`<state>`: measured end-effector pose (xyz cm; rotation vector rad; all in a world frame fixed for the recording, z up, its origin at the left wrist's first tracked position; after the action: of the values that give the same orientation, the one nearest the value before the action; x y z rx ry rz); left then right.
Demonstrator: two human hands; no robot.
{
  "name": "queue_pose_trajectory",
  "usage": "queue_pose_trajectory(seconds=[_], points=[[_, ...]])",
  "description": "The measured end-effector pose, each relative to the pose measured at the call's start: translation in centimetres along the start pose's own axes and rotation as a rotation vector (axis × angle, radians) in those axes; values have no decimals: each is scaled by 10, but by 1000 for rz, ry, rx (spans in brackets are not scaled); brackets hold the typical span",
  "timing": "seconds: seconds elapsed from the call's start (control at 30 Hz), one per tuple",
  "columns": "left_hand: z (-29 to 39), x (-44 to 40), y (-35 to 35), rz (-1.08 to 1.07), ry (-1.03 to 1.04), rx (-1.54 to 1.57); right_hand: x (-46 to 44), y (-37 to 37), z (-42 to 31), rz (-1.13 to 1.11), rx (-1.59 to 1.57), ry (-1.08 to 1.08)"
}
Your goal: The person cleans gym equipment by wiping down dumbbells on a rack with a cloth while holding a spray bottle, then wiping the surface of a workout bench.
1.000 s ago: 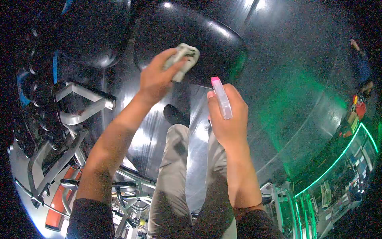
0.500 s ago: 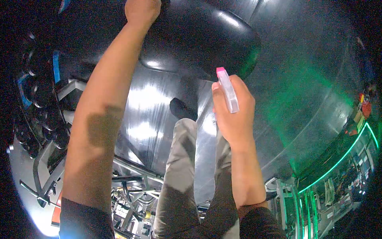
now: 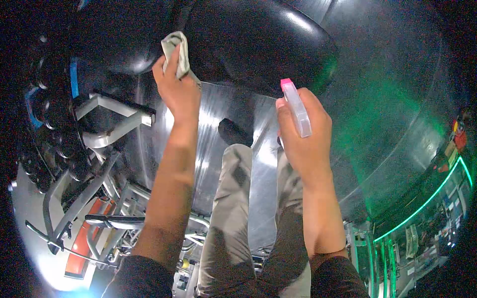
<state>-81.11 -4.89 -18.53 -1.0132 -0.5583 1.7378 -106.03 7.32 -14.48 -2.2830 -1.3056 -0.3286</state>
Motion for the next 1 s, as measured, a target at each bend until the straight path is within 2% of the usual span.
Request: queue_pose_trajectory(seconds=[0.07,0.17,0.3,0.43,0.57,0.63,0.7,0.77,0.87,1.0], points=[[-4,18,-8,24,-151,-13,-2,5,-9,-16,19,-27],[-6,23,-8,52,-244,27,-7,13,-17,-40,0,-8],[-26,-17,14,21,-253,-95,-16,19,-21,-56,45,-52],[-19,-39,24,-23,-343,-200,-27,25,-18,-127,72,-113],[-31,9,2,177,-324,6,-32,26,-24,-171,24,-41],[-20,49,-6,254,-443,41,-38,23,-23,-221,50,-49],[-1,94,1,328,-753,73,-42,14,-27,-225,75,-35],[42,128,18,428,-983,253,-44,7,-37,-258,124,-90],[75,162,41,427,-1129,228,-54,-1,-34,-314,214,-96],[98,179,44,395,-1242,386,-61,8,-57,-368,242,-106]])
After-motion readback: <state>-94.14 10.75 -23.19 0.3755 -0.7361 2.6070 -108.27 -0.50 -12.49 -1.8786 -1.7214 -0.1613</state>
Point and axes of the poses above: each hand's wrist, its own x-axis away from the middle knuckle, its own y-axis out of the palm, z = x × y, the point moved 7 cm from there along -x, towards the middle knuckle, and after that the axes turned 11 degrees about z, right-handed, at the moved point
